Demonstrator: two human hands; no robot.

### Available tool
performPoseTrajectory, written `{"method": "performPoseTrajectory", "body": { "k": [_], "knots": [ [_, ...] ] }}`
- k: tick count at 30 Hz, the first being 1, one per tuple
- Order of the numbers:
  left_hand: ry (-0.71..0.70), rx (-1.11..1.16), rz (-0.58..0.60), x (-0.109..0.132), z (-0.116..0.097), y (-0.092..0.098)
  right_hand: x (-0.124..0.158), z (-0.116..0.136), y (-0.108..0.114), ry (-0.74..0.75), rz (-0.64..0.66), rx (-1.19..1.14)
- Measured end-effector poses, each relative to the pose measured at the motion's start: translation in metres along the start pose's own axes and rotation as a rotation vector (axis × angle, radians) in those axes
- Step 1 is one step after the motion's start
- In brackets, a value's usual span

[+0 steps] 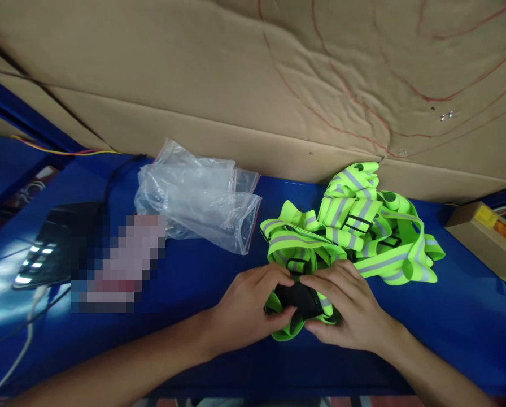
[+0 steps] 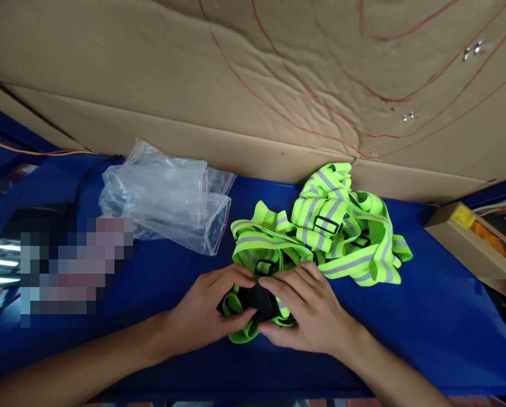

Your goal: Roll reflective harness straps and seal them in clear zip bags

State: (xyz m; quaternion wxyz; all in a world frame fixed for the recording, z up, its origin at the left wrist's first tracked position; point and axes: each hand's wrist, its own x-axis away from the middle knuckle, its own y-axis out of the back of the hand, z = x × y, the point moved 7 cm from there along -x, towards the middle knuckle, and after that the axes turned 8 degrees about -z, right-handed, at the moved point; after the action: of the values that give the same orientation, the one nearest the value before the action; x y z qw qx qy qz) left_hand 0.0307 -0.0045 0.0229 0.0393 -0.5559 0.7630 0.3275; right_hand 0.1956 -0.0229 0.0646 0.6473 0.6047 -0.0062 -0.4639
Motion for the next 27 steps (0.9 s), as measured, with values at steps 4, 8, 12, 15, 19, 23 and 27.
{"method": "performPoseTrajectory", "body": {
  "k": [4, 8, 12, 15, 19, 23, 27],
  "knots": [
    [-0.07, -0.062, -0.056, 0.0, -0.002, 0.003, -0.001, 0.002, -0.005, -0.01, 0.061, 0.054],
    [-0.127, -0.108, -0.073, 0.001, -0.005, 0.003, -0.002, 0.006, -0.008, -0.036, 0.125, 0.094],
    [-0.076, -0.131, -0.022, -0.001, -0.008, -0.002, 0.0, 0.006, -0.009, -0.119, 0.205, 0.076],
    [0.013, -0.142, 0.035, -0.002, -0.006, -0.006, 0.004, 0.001, -0.009, -0.196, 0.262, 0.075],
    [0.036, -0.148, 0.044, -0.005, -0.003, -0.002, 0.008, -0.01, -0.006, -0.264, 0.301, 0.071],
    [0.061, -0.106, -0.087, -0.013, -0.002, 0.02, 0.006, -0.022, 0.011, -0.281, 0.233, 0.108],
    [0.112, 0.004, -0.339, -0.022, -0.008, 0.067, 0.01, -0.048, 0.074, -0.329, -0.18, 0.206]
  ]
}}
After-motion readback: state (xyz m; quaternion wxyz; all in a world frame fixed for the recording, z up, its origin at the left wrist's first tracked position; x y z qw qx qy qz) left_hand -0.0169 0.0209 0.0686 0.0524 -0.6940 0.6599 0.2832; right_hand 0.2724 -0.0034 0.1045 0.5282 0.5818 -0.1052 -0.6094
